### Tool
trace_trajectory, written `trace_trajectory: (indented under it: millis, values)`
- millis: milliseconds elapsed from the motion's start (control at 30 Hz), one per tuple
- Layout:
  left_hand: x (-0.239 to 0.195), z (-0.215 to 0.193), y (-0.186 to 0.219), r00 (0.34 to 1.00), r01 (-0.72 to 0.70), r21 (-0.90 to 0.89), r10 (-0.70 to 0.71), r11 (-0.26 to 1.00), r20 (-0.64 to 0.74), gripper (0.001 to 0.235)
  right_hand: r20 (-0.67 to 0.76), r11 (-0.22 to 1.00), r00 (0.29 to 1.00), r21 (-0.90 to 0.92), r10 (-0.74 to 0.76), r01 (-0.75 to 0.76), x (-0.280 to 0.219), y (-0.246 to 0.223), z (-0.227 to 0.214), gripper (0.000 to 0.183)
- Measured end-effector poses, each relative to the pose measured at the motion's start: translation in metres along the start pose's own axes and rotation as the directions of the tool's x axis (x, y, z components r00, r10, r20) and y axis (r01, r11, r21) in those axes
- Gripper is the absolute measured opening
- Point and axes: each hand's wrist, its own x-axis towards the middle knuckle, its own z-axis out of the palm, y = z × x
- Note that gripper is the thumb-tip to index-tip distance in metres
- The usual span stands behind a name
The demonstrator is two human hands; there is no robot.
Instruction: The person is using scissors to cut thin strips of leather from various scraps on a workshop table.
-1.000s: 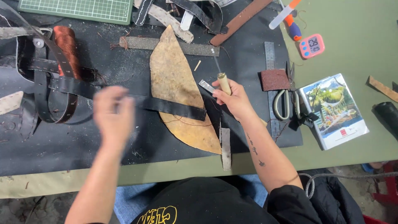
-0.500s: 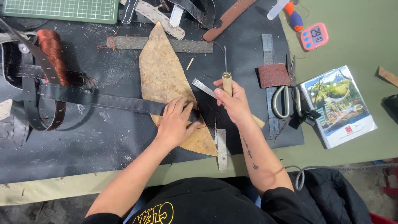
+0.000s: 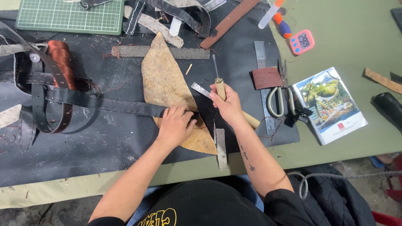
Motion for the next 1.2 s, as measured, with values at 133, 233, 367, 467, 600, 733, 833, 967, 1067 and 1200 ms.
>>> trace_trajectory:
  millis: [133,233,367,467,600,733,833,967,1067,1200]
  values:
    - [-0.001,-0.051,-0.005,1.000,0.007,0.063,-0.007,0.998,0.002,0.045,0.107,0.652,0.961,-0.716,-0.254,0.251,-0.012,-0.025,-0.028,0.020]
    - [-0.012,-0.066,-0.030,0.996,0.081,0.085,-0.083,0.993,0.019,0.056,0.256,0.458,0.959,-0.843,-0.119,0.282,-0.026,-0.043,-0.042,0.024]
    - [-0.023,-0.076,-0.055,0.989,0.120,0.223,-0.138,0.967,0.063,0.046,0.317,0.363,0.947,-0.890,0.056,0.277,-0.043,-0.052,-0.044,0.023]
    - [-0.021,-0.083,-0.056,0.981,0.130,0.260,-0.163,0.957,0.109,0.042,0.312,0.293,0.950,-0.910,0.019,0.293,-0.036,-0.057,-0.039,0.020]
    - [-0.025,-0.061,-0.069,0.986,0.109,0.271,-0.139,0.956,0.093,0.031,0.228,0.230,0.933,-0.927,-0.278,0.295,0.032,0.002,-0.083,0.011]
    - [-0.028,-0.036,-0.081,0.999,0.020,0.302,-0.004,0.953,-0.053,0.023,0.263,0.086,0.761,-0.919,-0.594,0.384,0.059,-0.042,-0.075,0.025]
    - [-0.027,-0.002,-0.090,0.979,-0.070,0.300,0.123,0.951,-0.161,0.019,0.066,0.504,0.902,-0.811,-0.428,0.299,0.041,-0.049,-0.025,0.011]
    - [-0.014,0.008,-0.060,0.964,-0.031,0.124,0.063,0.992,-0.259,0.011,0.054,0.959,0.998,-0.283,0.031,-0.014,0.005,-0.030,0.037,0.030]
    - [-0.002,-0.009,-0.034,0.969,0.043,0.002,-0.041,0.999,-0.242,0.011,0.212,0.979,0.956,-0.040,0.204,-0.200,-0.019,0.007,0.056,0.028]
    - [0.011,-0.031,-0.026,0.981,0.106,-0.171,-0.131,0.980,-0.143,0.013,0.281,0.969,0.930,0.008,0.236,-0.248,-0.020,0.034,0.047,0.027]
